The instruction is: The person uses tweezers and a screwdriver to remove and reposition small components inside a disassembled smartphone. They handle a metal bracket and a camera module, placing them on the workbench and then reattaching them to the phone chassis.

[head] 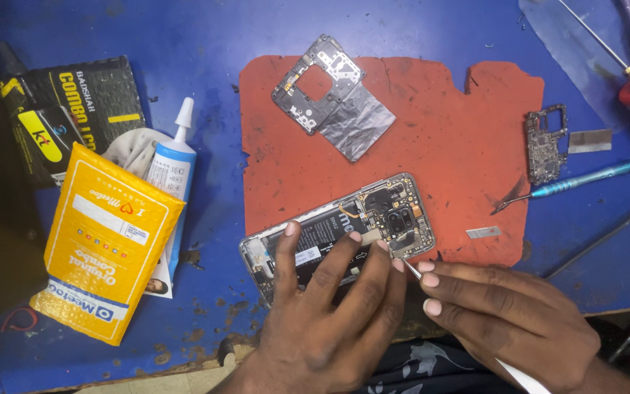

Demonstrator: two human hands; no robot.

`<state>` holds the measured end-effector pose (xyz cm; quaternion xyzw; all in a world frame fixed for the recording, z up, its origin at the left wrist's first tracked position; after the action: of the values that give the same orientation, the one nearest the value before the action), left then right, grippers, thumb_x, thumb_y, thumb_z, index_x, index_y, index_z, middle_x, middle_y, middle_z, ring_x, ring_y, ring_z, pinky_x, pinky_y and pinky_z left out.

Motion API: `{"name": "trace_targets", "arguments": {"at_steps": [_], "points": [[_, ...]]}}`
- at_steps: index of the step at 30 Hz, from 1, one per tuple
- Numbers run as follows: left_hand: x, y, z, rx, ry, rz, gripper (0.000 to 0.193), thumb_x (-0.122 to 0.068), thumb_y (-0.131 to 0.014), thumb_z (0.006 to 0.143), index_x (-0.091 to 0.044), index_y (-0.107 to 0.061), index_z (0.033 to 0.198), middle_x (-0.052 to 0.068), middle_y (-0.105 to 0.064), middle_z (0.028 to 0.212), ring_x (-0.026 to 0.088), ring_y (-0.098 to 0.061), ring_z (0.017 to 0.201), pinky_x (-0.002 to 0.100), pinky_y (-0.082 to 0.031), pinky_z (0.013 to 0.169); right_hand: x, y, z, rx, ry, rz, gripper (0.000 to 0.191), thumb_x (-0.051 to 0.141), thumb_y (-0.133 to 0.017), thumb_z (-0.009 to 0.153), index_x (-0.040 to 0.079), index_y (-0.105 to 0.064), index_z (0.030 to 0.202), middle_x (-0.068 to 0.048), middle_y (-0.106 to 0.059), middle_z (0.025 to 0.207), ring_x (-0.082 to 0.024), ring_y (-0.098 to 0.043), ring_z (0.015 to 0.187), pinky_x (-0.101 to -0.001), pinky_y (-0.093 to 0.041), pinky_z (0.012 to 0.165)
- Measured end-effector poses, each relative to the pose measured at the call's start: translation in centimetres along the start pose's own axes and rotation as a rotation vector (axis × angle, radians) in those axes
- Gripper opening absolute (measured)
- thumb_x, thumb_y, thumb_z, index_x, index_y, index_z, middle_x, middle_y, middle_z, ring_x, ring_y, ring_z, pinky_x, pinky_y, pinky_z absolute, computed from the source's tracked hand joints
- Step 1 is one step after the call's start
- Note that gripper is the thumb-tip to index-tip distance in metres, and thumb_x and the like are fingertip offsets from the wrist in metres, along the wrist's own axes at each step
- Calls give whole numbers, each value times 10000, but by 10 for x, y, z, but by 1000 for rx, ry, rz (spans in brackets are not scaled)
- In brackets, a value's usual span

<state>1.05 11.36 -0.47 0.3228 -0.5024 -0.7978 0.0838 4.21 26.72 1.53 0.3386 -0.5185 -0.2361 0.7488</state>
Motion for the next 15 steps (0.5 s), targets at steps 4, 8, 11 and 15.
{"name": "trace_targets", "arguments": {"at_steps": [4,8,11,15], "points": [[0,1,0,0,-5,2,263,-209,-574,1067,-78,-726,1236,89,-665,1246,279,-602,1243,753,-258,1130,0,1,0,25,-15,6,206,55,-786,805,35,-740,1004,-118,-737,1126,-277,-753,1061,-358,-665,878],[0,0,0,3,2,-5,253,-204,-578,1072,-83,-725,1238,83,-664,1237,274,-600,1241,759,-257,1131,0,1,0,15,-27,6,221,50,-792,808,37,-737,1022,-120,-734,1130,-269,-752,1066,-352,-664,882],[1,-1,0,8,7,-12,250,-200,-581,1068,-82,-724,1236,83,-664,1230,275,-601,1242,762,-257,1129,-1,1,1,-12,-27,35,222,36,-797,815,34,-735,1029,-128,-732,1128,-265,-750,1071,-348,-669,886],[1,-1,-1,6,5,-9,254,-201,-583,1069,-78,-723,1241,83,-664,1228,276,-601,1240,758,-260,1130,-3,0,0,-7,-26,36,223,40,-799,812,40,-736,1026,-122,-735,1116,-266,-753,1065,-354,-669,883]]}}
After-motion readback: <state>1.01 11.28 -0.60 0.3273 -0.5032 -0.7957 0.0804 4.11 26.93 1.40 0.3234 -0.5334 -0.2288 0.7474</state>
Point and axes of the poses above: each hand's wrist, its own z-axis towards the middle knuckle, its own y-axis out of the back of the hand, x = y × z, the point moved 7 cm from there along z, towards the middle knuckle
